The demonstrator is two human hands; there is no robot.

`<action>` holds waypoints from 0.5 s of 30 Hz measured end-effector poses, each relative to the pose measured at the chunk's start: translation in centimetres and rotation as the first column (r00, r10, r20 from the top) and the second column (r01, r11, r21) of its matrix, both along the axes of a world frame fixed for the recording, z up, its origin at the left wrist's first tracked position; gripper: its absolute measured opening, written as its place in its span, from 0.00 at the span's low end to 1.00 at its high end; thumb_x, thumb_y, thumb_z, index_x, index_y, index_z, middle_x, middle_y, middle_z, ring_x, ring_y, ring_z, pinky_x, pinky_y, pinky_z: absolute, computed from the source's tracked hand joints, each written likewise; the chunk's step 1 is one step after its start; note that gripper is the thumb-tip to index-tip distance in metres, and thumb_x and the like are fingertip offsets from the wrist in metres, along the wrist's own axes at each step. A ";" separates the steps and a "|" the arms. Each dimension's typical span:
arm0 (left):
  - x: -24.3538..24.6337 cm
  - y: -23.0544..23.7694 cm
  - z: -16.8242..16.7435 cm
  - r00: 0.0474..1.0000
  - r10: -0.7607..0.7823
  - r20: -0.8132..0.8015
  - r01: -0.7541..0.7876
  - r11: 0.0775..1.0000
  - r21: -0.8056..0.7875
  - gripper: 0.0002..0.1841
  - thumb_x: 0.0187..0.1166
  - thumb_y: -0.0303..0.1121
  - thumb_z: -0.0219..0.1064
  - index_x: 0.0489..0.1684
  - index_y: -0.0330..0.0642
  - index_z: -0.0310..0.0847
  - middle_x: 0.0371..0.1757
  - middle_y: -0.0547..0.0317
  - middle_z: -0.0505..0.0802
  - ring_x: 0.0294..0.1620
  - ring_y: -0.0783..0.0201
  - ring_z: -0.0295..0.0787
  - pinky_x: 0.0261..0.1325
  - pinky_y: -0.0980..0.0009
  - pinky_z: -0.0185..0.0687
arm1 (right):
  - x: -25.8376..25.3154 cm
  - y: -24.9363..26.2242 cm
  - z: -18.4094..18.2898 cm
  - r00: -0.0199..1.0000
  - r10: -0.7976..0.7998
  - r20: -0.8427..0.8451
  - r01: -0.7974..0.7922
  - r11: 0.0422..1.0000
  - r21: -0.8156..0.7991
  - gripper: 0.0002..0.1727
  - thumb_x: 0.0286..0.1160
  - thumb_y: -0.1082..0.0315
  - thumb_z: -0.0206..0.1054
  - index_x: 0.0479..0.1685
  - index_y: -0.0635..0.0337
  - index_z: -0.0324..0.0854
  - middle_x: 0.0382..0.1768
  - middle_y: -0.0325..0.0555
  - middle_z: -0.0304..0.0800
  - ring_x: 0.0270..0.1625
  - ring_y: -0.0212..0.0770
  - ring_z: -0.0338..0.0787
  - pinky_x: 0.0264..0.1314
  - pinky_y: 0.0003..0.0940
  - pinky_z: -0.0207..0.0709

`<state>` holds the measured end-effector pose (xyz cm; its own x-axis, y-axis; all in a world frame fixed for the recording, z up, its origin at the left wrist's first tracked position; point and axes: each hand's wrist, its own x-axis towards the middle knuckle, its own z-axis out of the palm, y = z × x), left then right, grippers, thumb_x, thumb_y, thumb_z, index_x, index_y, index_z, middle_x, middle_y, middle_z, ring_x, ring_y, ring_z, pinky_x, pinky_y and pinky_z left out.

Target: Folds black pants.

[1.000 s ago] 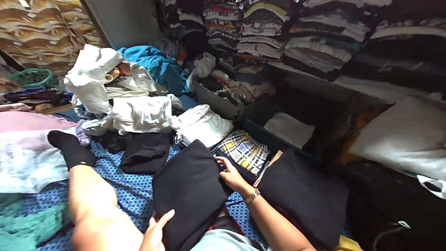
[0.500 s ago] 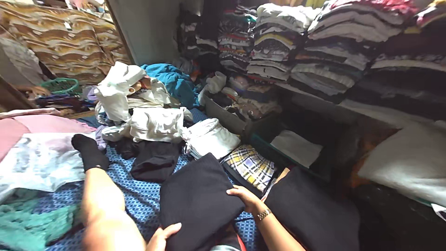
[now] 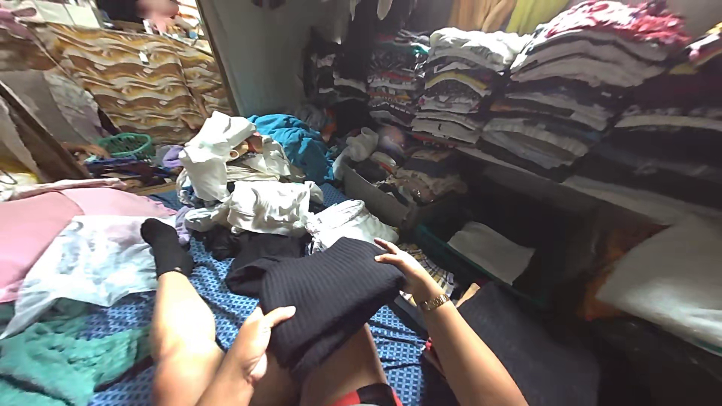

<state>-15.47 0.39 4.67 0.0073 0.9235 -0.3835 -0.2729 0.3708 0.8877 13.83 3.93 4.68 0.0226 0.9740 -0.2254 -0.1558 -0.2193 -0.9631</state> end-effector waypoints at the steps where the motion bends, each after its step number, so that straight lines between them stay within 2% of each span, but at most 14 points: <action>1: -0.1 0.0 -0.2 0.997 -0.001 -0.079 0.002 1.000 0.021 0.32 0.76 0.20 0.65 0.82 0.41 0.62 0.58 0.48 0.90 0.52 0.61 0.92 0.51 0.63 0.90 | -0.2 -0.1 0.1 1.000 0.020 -0.011 -0.020 1.000 0.012 0.37 0.79 0.72 0.58 0.91 0.53 0.55 0.70 0.54 0.78 0.55 0.39 0.88 0.54 0.39 0.84; 2: -0.4 0.0 -0.7 0.985 -0.029 -0.168 0.037 0.998 0.046 0.43 0.73 0.18 0.66 0.92 0.46 0.50 0.74 0.46 0.81 0.66 0.58 0.86 0.63 0.60 0.85 | -0.4 -0.3 0.0 0.999 0.039 -0.029 -0.038 0.999 0.026 0.35 0.80 0.74 0.56 0.90 0.54 0.57 0.71 0.53 0.78 0.55 0.38 0.88 0.54 0.37 0.84; 3: -0.7 0.0 -1.5 0.965 -0.075 -0.250 0.096 0.993 0.072 0.53 0.70 0.17 0.68 0.97 0.50 0.36 0.89 0.42 0.66 0.81 0.52 0.73 0.76 0.54 0.75 | -0.7 -0.5 -0.2 0.997 0.056 -0.046 -0.054 0.998 0.033 0.32 0.81 0.75 0.55 0.88 0.57 0.59 0.70 0.52 0.79 0.55 0.37 0.88 0.54 0.36 0.84; 4: -0.7 0.0 -2.6 0.934 -0.100 -0.344 0.146 0.983 0.109 0.57 0.67 0.17 0.70 0.97 0.49 0.31 0.92 0.38 0.58 0.87 0.47 0.65 0.80 0.51 0.70 | -0.9 -0.8 -0.5 0.997 0.062 -0.053 -0.060 0.998 0.034 0.30 0.82 0.76 0.54 0.85 0.59 0.62 0.69 0.51 0.80 0.54 0.36 0.88 0.54 0.35 0.84; 5: -0.7 -0.1 -3.5 0.884 -0.120 -0.451 0.208 0.967 0.150 0.56 0.66 0.18 0.72 0.97 0.43 0.34 0.93 0.34 0.55 0.90 0.42 0.60 0.84 0.48 0.65 | -1.1 -1.0 -0.9 0.997 0.059 -0.052 -0.057 0.998 0.034 0.28 0.82 0.77 0.54 0.83 0.60 0.65 0.67 0.50 0.82 0.53 0.35 0.88 0.53 0.34 0.84; 6: -0.3 -0.4 -4.2 0.820 -0.122 -0.559 0.277 0.940 0.202 0.51 0.68 0.23 0.75 0.94 0.35 0.45 0.92 0.27 0.54 0.91 0.34 0.54 0.86 0.42 0.58 | -1.3 -1.2 -1.4 0.998 0.044 -0.045 -0.043 0.999 0.025 0.27 0.82 0.78 0.54 0.82 0.61 0.67 0.67 0.50 0.82 0.53 0.35 0.88 0.53 0.34 0.84; 8: 1.4 -1.6 -4.4 0.669 -0.087 -0.738 0.443 0.845 0.301 0.40 0.75 0.40 0.73 0.88 0.33 0.63 0.91 0.23 0.52 0.91 0.26 0.49 0.87 0.35 0.53 | -1.8 -1.5 -2.0 0.999 -0.020 -0.036 0.019 1.000 -0.016 0.25 0.82 0.78 0.56 0.79 0.62 0.69 0.63 0.51 0.83 0.50 0.36 0.88 0.51 0.35 0.84; 10: 4.3 -2.7 -4.2 0.515 0.064 -0.855 0.603 0.682 0.414 0.41 0.77 0.56 0.65 0.86 0.36 0.67 0.90 0.26 0.60 0.90 0.27 0.53 0.86 0.30 0.50 | -2.3 -1.7 -2.1 0.997 -0.067 -0.023 0.066 0.997 -0.049 0.24 0.82 0.77 0.56 0.78 0.63 0.69 0.60 0.52 0.82 0.49 0.38 0.87 0.50 0.37 0.83; 12: 7.5 -3.2 -4.7 0.412 0.335 -0.847 0.677 0.510 0.531 0.49 0.68 0.65 0.68 0.85 0.36 0.69 0.84 0.28 0.72 0.86 0.27 0.65 0.81 0.23 0.52 | -3.3 -2.1 -1.8 0.994 -0.113 -0.013 0.112 0.993 -0.047 0.24 0.82 0.77 0.56 0.78 0.63 0.68 0.58 0.53 0.82 0.47 0.38 0.87 0.48 0.36 0.83; 14: 9.9 -2.4 -5.9 0.393 0.561 -0.728 0.674 0.363 0.644 0.53 0.50 0.64 0.77 0.82 0.42 0.74 0.74 0.23 0.81 0.75 0.22 0.76 0.72 0.17 0.57 | -4.4 -2.5 -1.2 0.987 -0.157 -0.020 0.156 0.987 -0.033 0.25 0.82 0.77 0.57 0.78 0.64 0.67 0.57 0.53 0.82 0.46 0.37 0.86 0.48 0.35 0.82; 15: 10.6 -1.7 -6.4 0.402 0.629 -0.666 0.658 0.308 0.688 0.51 0.48 0.61 0.80 0.80 0.46 0.76 0.71 0.23 0.83 0.71 0.21 0.79 0.70 0.18 0.59 | -4.8 -2.9 -0.9 0.985 -0.171 -0.025 0.170 0.985 -0.031 0.25 0.83 0.76 0.57 0.79 0.63 0.66 0.57 0.53 0.82 0.46 0.37 0.85 0.48 0.35 0.81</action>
<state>-4.83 -1.31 -1.72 0.3658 0.5629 0.7412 0.6999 -0.6913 0.1795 8.99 1.08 3.81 0.1816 0.9495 -0.2560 -0.2195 -0.2146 -0.9517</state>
